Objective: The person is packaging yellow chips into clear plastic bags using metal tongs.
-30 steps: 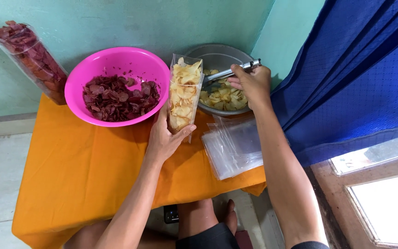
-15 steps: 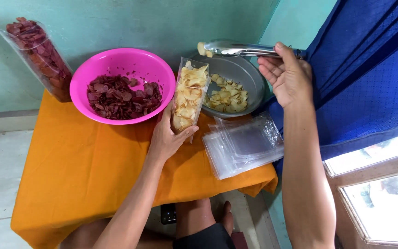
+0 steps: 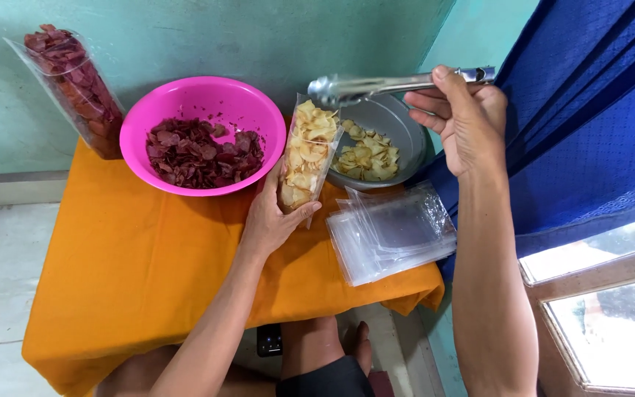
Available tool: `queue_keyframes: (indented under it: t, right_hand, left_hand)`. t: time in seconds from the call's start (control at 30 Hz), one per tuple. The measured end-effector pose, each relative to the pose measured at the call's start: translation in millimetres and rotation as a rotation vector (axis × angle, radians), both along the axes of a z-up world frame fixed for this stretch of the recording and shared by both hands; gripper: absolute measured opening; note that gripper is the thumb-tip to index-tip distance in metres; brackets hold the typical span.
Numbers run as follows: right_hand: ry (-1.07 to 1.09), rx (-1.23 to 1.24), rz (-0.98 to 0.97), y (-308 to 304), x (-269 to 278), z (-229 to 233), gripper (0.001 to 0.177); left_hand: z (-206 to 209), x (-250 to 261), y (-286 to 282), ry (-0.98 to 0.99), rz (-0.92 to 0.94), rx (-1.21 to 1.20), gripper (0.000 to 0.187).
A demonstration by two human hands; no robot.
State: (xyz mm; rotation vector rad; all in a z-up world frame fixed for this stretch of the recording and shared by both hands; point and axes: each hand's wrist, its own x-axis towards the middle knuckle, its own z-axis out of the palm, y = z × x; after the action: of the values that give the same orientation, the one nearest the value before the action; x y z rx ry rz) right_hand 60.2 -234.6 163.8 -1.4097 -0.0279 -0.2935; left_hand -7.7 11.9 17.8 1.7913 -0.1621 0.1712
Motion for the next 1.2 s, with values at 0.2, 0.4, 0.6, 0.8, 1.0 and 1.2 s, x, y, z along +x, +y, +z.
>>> queue_keyframes:
  t: [0.2, 0.4, 0.6, 0.8, 1.0, 1.2]
  right_hand:
    - [-0.014, -0.008, -0.199, -1.4, 13.9, -13.0, 0.025]
    - [-0.025, -0.328, -0.222, -7.4, 66.6, -100.1, 0.044]
    - [-0.004, -0.357, -0.231, 5.2, 81.6, -113.4, 0.036]
    - [-0.03, -0.363, -0.188, 4.7, 73.3, -108.2, 0.039]
    - [0.006, -0.339, -0.118, 10.5, 60.1, -100.5, 0.04]
    - [0.102, -0.299, -0.071, 13.8, 57.1, -103.7, 0.043]
  left_hand:
    - [6.8, -5.8, -0.2, 0.041, 0.01, 0.003, 0.101]
    - [-5.8, -6.9, -5.7, -0.095, 0.062, -0.035, 0.099]
    - [-6.6, -4.5, -8.2, -0.063, 0.064, -0.048, 0.1]
    - [-5.9, -0.2, -7.3, -0.061, 0.069, -0.045, 0.102]
    - [-4.1, -0.2, -9.3, -0.064, 0.079, -0.04, 0.102]
    - [-5.6, -1.1, -10.8, -0.065, 0.085, -0.04, 0.1]
